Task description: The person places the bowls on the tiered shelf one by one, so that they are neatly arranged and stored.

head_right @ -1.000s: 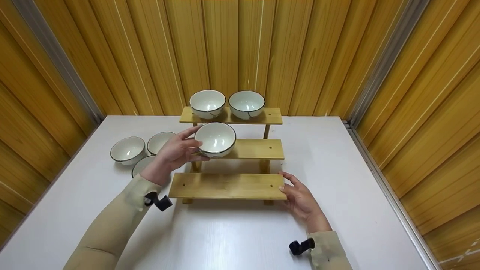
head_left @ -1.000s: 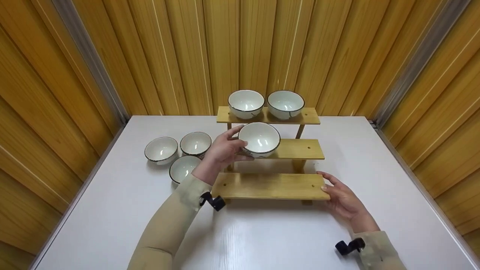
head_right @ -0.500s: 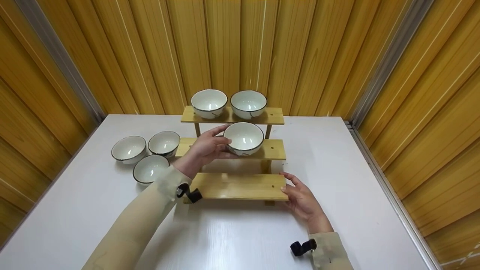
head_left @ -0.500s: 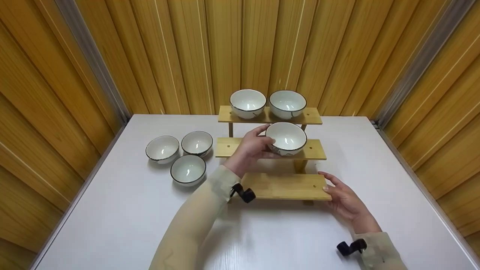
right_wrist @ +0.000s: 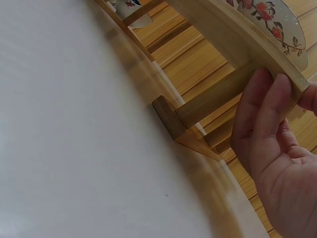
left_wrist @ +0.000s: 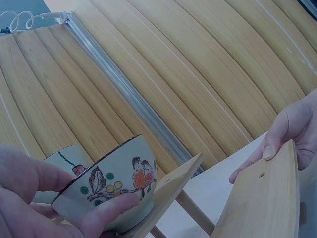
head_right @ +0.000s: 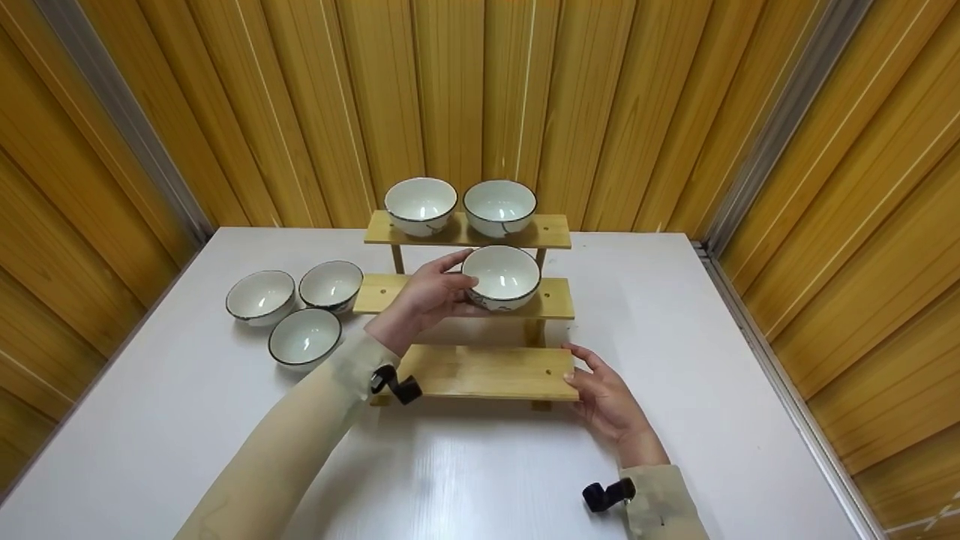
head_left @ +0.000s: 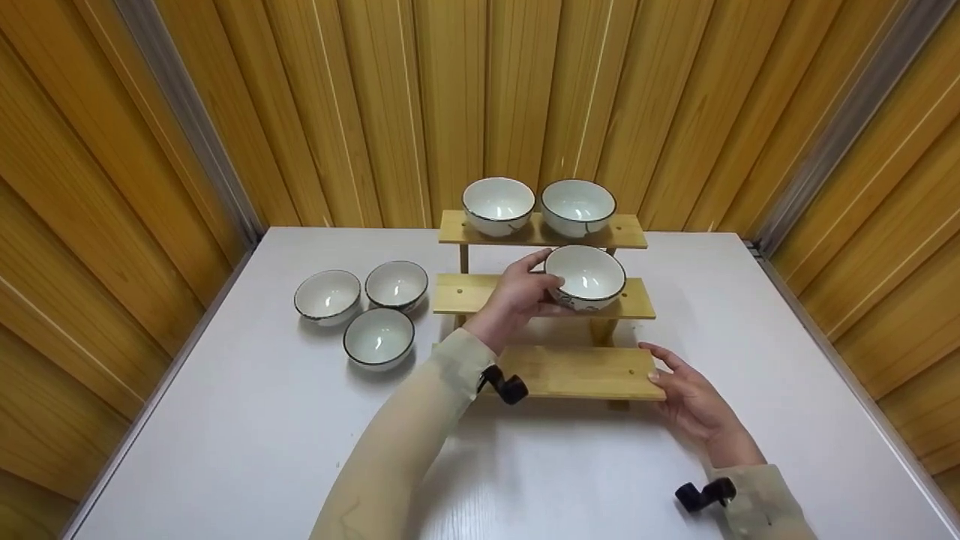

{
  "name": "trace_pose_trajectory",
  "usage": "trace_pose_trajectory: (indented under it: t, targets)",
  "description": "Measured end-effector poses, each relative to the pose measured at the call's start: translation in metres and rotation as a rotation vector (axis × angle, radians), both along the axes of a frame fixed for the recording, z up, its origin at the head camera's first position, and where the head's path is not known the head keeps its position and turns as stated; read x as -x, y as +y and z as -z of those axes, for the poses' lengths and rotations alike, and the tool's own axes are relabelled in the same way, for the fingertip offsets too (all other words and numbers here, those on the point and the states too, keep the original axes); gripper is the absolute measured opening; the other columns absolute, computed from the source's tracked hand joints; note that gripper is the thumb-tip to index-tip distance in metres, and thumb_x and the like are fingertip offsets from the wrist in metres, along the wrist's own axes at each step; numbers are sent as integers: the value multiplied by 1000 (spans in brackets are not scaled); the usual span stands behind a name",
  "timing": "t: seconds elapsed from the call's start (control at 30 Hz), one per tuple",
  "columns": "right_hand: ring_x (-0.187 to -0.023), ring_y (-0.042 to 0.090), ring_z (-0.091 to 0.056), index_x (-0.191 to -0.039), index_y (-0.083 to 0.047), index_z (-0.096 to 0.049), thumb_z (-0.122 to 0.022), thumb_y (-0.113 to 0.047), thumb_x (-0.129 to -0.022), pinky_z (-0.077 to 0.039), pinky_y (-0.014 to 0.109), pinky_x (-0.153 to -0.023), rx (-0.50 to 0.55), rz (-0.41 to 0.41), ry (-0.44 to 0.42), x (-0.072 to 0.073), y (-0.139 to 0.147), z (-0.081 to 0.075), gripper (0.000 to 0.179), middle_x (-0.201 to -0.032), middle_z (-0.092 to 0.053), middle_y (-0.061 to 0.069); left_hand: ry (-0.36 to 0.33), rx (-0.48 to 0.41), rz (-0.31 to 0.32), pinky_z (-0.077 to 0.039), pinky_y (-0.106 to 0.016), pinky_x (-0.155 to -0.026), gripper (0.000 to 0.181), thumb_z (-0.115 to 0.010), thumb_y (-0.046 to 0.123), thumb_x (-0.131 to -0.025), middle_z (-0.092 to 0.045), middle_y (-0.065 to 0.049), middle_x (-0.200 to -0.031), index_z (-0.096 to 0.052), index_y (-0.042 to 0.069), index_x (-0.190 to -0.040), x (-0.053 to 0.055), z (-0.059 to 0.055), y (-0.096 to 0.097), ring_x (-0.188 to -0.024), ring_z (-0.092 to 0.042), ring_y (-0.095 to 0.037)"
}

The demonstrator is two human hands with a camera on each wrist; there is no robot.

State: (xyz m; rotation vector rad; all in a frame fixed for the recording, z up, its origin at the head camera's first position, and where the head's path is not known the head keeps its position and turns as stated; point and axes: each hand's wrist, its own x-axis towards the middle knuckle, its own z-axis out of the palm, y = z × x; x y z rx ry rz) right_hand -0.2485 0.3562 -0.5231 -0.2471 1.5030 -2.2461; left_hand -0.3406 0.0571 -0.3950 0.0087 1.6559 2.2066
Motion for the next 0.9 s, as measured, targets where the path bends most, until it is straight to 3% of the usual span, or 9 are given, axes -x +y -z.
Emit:
trace_pose_trajectory:
  t: [0.17, 0.33, 0.53, 0.7, 0.9]
  targets:
    - [-101, 9, -66, -149, -21, -37, -40, 0, -108, -59, 17, -78, 12, -7, 10, 0, 0, 0, 46, -137, -58, -5, 1, 1, 14, -67, -35, -63, 71, -60, -4, -97, -56, -26, -140, -36, 15, -161, 0, 1, 0, -102, -71, -35]
    - [-101, 10, -67, -147, -23, -41, -39, 0, -108, -60, 18, -77, 50, -20, 6, 1, -1, 1, 45, -137, -59, -4, -9, -29, 26, -67, -43, -80, 69, -62, 1, -99, -58, -27, -140, -35, 15, -161, 0, 3, -2, -112, -69, -37]
    - [-101, 8, -68, -144, -27, -45, -40, -2, -109, -60, 18, -79, -3, -7, 16, 0, -1, 0, 43, -134, -60, -6, -27, -66, 28, -63, -51, -94, 69, -63, 3, -99, -60, -24, -137, -34, 12, -161, -3, 6, -9, -122, -64, -35]
    - [-100, 8, -67, -142, -29, -47, -40, -2, -109, -60, 17, -78, -14, -1, 14, 0, -1, 0, 43, -134, -60, -7, -22, -129, 42, -58, -56, -101, 67, -58, 3, -103, -57, -25, -145, -29, 10, -163, -9, 5, -22, -134, -58, -37]
    - [-101, 9, -68, -143, -28, -47, -40, -1, -108, -61, 18, -80, 13, -13, 11, 0, 0, 0, 44, -136, -59, -6, 10, -125, 31, -60, -55, -99, 60, -57, 8, -104, -41, -17, -159, -35, 12, -160, -23, 2, -48, -141, -48, -40]
